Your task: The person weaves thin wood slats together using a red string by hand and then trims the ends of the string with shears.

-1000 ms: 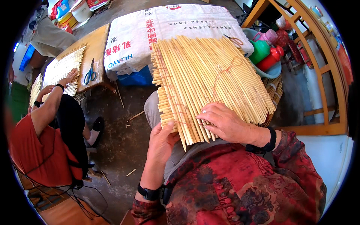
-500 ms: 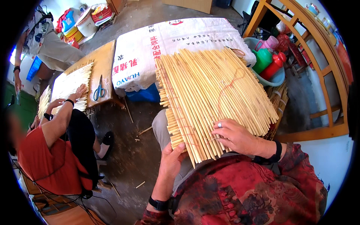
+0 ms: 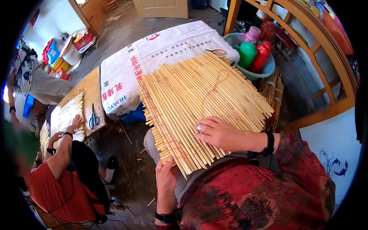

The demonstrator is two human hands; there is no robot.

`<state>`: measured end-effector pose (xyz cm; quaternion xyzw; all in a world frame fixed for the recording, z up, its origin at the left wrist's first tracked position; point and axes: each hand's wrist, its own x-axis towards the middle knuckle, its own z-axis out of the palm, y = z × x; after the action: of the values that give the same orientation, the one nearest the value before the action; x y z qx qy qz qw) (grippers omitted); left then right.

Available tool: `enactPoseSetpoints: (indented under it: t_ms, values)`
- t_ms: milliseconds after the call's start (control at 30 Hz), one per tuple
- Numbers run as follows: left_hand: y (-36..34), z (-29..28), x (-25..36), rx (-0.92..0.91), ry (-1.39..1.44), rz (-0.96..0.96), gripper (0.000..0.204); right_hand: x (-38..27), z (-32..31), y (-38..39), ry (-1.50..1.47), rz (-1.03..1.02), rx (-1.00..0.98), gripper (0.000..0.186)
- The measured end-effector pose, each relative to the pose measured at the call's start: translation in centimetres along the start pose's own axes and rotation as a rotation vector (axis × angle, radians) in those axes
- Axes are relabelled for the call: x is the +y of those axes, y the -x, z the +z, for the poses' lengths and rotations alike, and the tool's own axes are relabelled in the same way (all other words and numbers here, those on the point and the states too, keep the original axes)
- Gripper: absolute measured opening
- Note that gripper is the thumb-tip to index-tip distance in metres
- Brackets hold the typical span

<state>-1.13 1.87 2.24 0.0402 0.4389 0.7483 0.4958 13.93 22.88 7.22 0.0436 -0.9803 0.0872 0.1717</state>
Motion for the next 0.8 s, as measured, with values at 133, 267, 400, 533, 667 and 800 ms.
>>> enactPoseSetpoints:
  t_ms: [133,267,400,533,667,800]
  values:
    - [-0.1,0.4,-0.2,0.009,0.004,0.018,0.030,0.6,0.9,-0.6,0.105,-0.033,-0.108,0.017]
    - [0.2,0.5,-0.3,0.038,-0.013,0.045,0.033,1.1,0.9,-0.7,0.092,-0.070,-0.042,0.008]
    - [-0.1,0.8,-0.2,0.019,-0.021,0.056,0.036,1.3,0.4,-0.1,-0.406,0.211,-0.018,0.010]
    - [-0.2,0.5,-0.7,0.008,0.021,0.081,0.034,0.2,-2.0,0.1,-0.979,0.574,-0.188,0.009]
    - [-0.2,0.7,-0.5,0.013,0.032,0.071,0.032,-0.6,-4.4,-0.5,-0.765,0.562,-0.421,0.018]
    - [0.1,0.8,-0.2,0.016,0.013,0.065,0.034,-0.8,-3.9,1.3,-0.436,0.255,-0.247,0.017]
